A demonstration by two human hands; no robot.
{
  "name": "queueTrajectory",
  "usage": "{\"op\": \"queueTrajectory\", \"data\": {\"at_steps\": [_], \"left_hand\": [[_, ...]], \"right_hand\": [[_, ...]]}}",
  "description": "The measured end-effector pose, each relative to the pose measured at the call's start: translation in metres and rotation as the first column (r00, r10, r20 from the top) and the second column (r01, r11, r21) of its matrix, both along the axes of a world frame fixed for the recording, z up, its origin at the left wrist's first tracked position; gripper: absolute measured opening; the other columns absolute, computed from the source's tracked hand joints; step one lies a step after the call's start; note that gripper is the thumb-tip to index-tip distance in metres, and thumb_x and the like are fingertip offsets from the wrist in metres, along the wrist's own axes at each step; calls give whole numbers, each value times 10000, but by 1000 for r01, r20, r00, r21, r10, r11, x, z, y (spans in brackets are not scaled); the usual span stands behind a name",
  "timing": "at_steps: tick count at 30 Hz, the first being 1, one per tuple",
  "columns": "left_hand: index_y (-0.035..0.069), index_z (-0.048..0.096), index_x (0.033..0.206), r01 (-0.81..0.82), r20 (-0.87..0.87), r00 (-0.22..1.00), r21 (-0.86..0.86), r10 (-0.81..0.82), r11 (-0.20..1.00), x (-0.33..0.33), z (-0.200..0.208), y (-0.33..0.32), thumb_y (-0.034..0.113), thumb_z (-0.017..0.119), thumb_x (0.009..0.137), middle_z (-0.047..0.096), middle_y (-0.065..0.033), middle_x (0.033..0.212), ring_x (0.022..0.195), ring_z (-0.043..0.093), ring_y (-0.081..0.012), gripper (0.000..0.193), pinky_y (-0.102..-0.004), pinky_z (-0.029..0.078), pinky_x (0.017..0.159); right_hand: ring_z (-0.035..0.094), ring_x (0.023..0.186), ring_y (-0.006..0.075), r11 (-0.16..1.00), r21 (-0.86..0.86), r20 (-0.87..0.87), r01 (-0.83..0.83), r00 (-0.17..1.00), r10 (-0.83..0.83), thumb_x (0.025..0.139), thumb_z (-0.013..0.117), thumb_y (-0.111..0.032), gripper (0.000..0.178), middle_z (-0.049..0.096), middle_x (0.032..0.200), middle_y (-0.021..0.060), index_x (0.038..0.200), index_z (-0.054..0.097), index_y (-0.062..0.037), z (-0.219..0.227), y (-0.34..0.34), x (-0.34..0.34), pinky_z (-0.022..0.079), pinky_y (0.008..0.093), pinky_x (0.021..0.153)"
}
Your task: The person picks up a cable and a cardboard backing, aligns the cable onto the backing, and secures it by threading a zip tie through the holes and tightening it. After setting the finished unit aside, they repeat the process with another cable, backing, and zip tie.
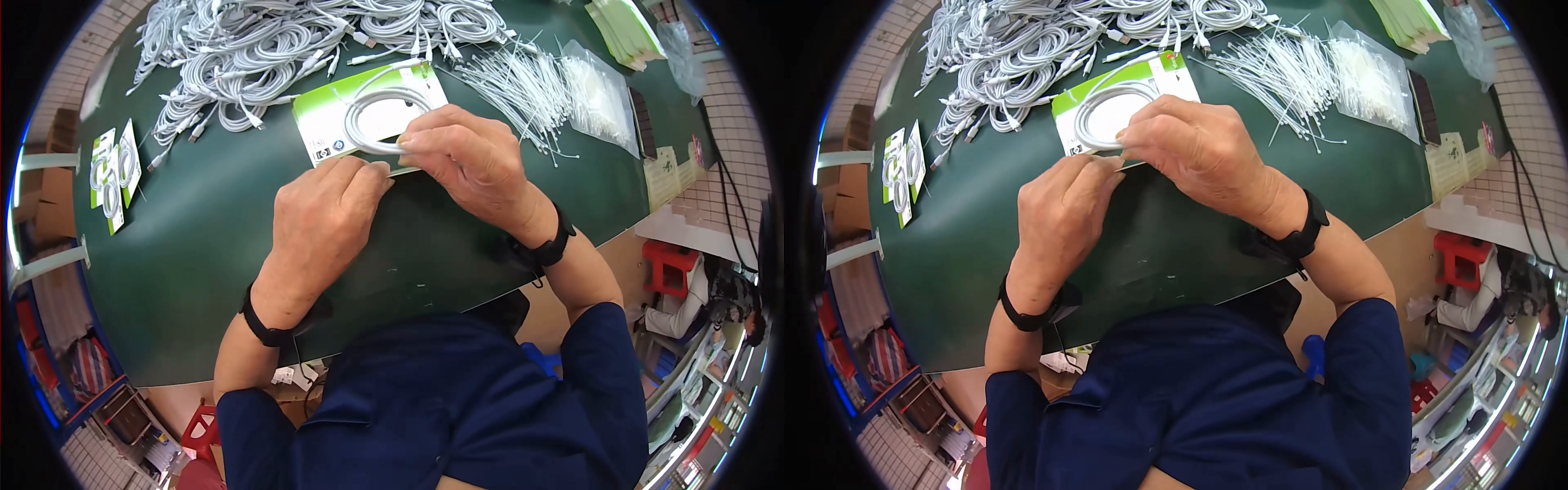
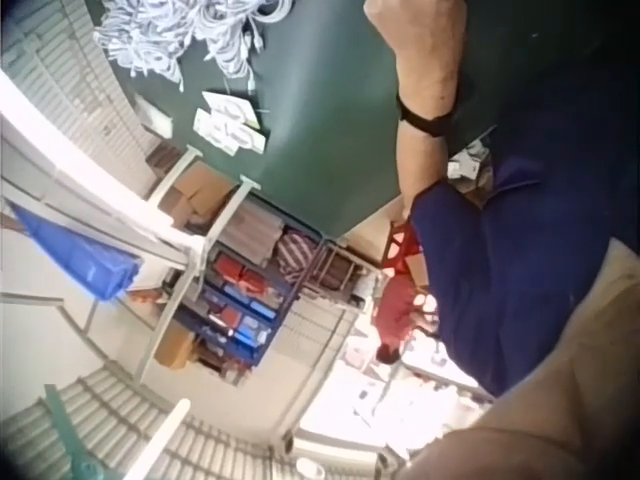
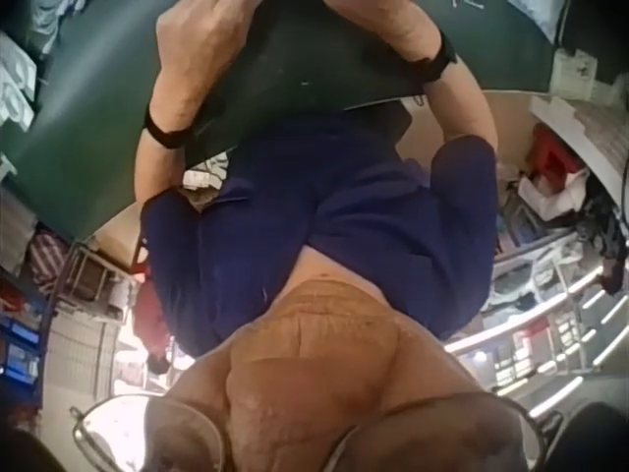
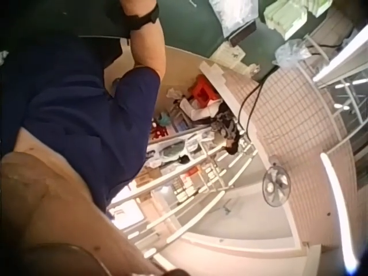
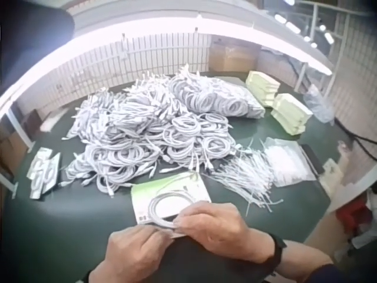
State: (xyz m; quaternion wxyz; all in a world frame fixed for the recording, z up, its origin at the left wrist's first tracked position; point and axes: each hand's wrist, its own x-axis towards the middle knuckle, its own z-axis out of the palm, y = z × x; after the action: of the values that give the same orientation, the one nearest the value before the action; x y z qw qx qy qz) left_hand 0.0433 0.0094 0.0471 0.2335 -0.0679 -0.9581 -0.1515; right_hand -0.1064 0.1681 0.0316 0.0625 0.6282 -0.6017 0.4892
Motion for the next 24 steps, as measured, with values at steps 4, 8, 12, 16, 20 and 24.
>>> {"op": "queueTrajectory", "data": {"at_steps": [4,8,12,16,20,24], "left_hand": [[44,672,997,45,-274,961,14,-40,999,-2,3,-4,108,735,807,635,-79,831,730,637,-203,210,-304,516,609],[11,654,1082,24,-31,999,598,-6,801,35,16,17,144,713,866,629,-108,855,770,623,-198,261,-301,519,632],[-19,608,1159,-269,248,946,960,-209,-78,45,1,31,192,651,935,641,-119,928,815,622,-187,311,-297,516,649],[-34,565,1207,-378,239,924,683,-298,-625,39,-2,21,183,578,966,650,-127,989,811,625,-192,325,-292,507,643],[-41,561,1203,-355,247,934,584,-258,-730,48,-13,23,143,543,962,658,-137,1000,787,627,-195,304,-292,499,622],[-55,567,1185,-323,215,946,615,-242,-719,53,-14,24,100,521,949,667,-147,992,774,634,-199,286,-293,504,625]], "right_hand": [[704,785,254,990,-105,68,94,994,-87,797,757,44,282,708,906,148,1041,638,-33,-10,-5,0,571,313,669],[704,770,251,987,-127,59,98,994,-91,799,754,47,281,708,899,147,1041,640,-37,-9,-3,-2,573,306,668],[702,747,249,989,-149,16,8,1000,-5,794,753,59,301,703,890,151,1057,640,-34,-9,-6,2,574,302,646],[699,720,253,981,-167,-13,-102,995,102,759,763,70,349,695,876,149,1070,639,-28,-14,-6,10,573,299,617],[693,698,248,977,-155,-40,-147,989,142,728,770,62,364,688,865,138,1059,646,-24,-10,-2,19,568,297,594],[688,701,241,983,-39,-29,-182,983,180,730,767,43,289,683,860,135,991,664,-24,6,2,21,567,289,604]]}}
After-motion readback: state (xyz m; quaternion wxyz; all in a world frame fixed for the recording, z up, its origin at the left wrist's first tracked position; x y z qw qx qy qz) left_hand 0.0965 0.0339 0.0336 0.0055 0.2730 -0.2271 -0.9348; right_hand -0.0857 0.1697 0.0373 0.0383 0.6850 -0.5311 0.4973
